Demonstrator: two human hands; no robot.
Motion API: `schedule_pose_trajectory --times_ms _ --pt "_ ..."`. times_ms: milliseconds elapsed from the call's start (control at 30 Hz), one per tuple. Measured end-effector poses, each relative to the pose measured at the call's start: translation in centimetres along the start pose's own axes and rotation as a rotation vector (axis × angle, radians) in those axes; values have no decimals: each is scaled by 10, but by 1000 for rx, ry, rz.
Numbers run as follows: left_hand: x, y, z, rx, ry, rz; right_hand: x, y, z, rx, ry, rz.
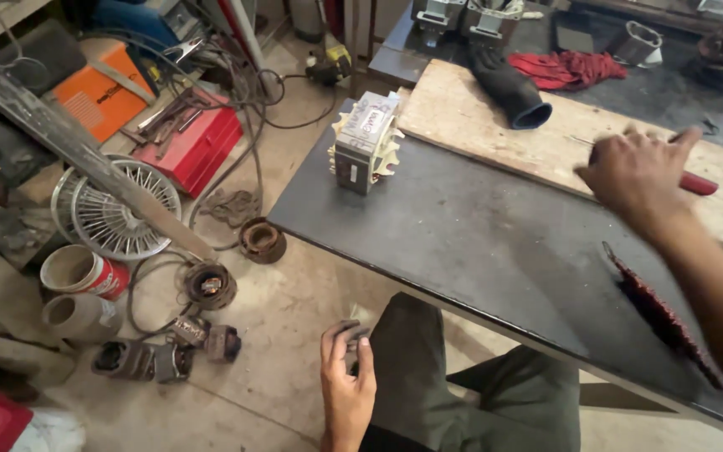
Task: Repairing an electronic component by winding copper wire and using a screwdriver for adjustments
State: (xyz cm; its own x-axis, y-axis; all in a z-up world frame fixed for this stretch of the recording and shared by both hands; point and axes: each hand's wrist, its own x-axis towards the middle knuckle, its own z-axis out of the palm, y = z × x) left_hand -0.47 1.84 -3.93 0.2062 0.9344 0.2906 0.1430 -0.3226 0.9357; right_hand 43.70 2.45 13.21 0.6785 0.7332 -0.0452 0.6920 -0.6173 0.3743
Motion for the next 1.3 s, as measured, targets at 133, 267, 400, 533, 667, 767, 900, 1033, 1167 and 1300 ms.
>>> schedule_pose_trajectory --times_ms 133,267,400,533,667,767,900,1033,1167,1300 --pt "-1 8 1 13 -9 10 -27 -52 -26 167 901 -322" --pt "-2 19 -3 32 5 28 -41 -121 -46 490 763 -726" --pt "-4 25 -5 36 37 51 -8 -167 -13 467 508 -993" --pt "-10 16 -7 49 52 9 2 -172 -7 398 504 -938" --pt "-4 15 -5 17 35 -52 -12 -168 -29 436 457 -967" --pt "0 14 0 -4 20 -11 -5 -182 -26 587 497 -776" --pt "2 16 -4 -4 11 -16 22 -224 -4 807 435 -505" --pt "4 15 -11 27 63 41 43 -256 2 930 459 -228" --pt "7 19 -19 21 69 34 50 -232 2 952 473 -189" --pt "4 13 -20 30 54 -9 54 -177 5 806 341 -163"
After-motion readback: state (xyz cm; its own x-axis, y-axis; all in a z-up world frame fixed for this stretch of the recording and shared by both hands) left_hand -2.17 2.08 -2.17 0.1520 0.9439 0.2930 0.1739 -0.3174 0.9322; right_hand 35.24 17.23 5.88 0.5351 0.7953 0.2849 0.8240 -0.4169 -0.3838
